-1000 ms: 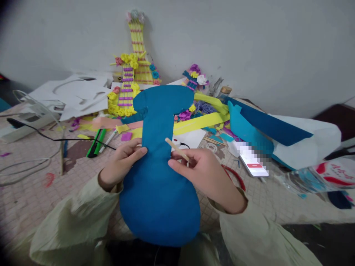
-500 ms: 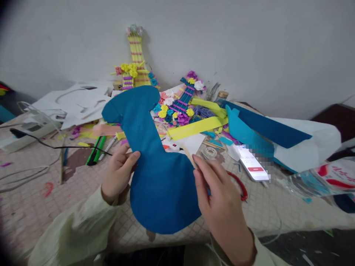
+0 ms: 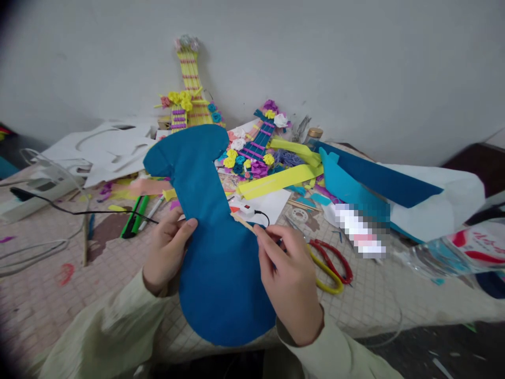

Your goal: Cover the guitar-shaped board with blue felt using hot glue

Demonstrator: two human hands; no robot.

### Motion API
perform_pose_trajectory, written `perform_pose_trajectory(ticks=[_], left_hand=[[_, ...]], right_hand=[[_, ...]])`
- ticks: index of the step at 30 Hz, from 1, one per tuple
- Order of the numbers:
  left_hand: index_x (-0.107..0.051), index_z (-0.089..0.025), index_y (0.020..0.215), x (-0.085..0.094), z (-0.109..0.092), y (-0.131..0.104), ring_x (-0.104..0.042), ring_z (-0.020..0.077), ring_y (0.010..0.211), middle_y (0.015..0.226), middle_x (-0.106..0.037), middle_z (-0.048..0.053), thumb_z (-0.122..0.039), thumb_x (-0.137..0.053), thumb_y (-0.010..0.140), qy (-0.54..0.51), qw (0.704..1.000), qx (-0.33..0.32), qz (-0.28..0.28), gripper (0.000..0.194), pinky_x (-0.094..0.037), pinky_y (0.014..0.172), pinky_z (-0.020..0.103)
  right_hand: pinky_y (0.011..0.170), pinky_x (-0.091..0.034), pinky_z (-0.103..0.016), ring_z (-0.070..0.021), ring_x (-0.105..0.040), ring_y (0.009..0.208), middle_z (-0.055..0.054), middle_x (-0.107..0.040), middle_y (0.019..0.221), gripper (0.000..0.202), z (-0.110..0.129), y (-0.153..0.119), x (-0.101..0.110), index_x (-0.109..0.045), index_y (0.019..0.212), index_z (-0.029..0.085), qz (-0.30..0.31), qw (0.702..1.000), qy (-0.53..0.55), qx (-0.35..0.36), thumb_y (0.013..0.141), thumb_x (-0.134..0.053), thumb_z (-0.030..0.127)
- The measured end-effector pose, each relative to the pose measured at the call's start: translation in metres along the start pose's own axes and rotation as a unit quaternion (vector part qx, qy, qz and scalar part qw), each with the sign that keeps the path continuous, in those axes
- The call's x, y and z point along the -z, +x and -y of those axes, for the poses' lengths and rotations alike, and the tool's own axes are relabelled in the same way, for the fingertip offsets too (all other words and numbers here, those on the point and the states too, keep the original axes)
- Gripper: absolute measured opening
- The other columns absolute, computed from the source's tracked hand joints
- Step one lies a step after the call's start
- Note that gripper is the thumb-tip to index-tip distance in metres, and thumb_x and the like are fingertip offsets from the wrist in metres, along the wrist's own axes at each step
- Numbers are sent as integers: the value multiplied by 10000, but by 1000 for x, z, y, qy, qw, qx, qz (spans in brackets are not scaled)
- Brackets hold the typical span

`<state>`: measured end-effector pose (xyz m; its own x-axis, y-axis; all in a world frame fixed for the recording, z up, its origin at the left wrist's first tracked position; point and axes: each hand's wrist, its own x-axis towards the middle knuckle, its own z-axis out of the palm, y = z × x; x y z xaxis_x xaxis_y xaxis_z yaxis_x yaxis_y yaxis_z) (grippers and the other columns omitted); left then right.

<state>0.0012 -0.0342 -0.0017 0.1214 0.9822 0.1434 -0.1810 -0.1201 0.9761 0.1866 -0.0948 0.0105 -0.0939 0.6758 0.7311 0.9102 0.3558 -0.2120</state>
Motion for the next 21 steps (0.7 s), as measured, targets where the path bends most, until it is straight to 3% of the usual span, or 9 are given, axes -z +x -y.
perform_pose_trajectory(ticks=[7,13,21], left_hand=[[-533,-219,947,2,2,1,-310,57,352,442,-360,-82,-346,-580,776,-16,1000,12,6,219,-231,356,166],[-523,-217,904,-1,-3,0,-253,41,314,421,-375,-88,-353,-575,781,-7,1000,21,21,191,-169,313,159],[-525,-217,899,-1,-2,1,-284,53,330,431,-367,-82,-361,-590,763,1,1000,21,16,209,-209,329,165]], right_hand=[[652,-475,-310,-171,-542,768,-97,-586,870,280,-3,1,-4,-626,1048,161,40,999,-13,27,818,-483,87],[710,-478,-333,-192,-543,836,-113,-573,906,355,-8,-2,-8,-590,1131,142,71,997,-9,43,818,-448,53],[793,-481,-359,-212,-544,945,-115,-580,1020,329,-5,-2,-8,-598,1115,157,97,994,12,44,832,-444,90]])
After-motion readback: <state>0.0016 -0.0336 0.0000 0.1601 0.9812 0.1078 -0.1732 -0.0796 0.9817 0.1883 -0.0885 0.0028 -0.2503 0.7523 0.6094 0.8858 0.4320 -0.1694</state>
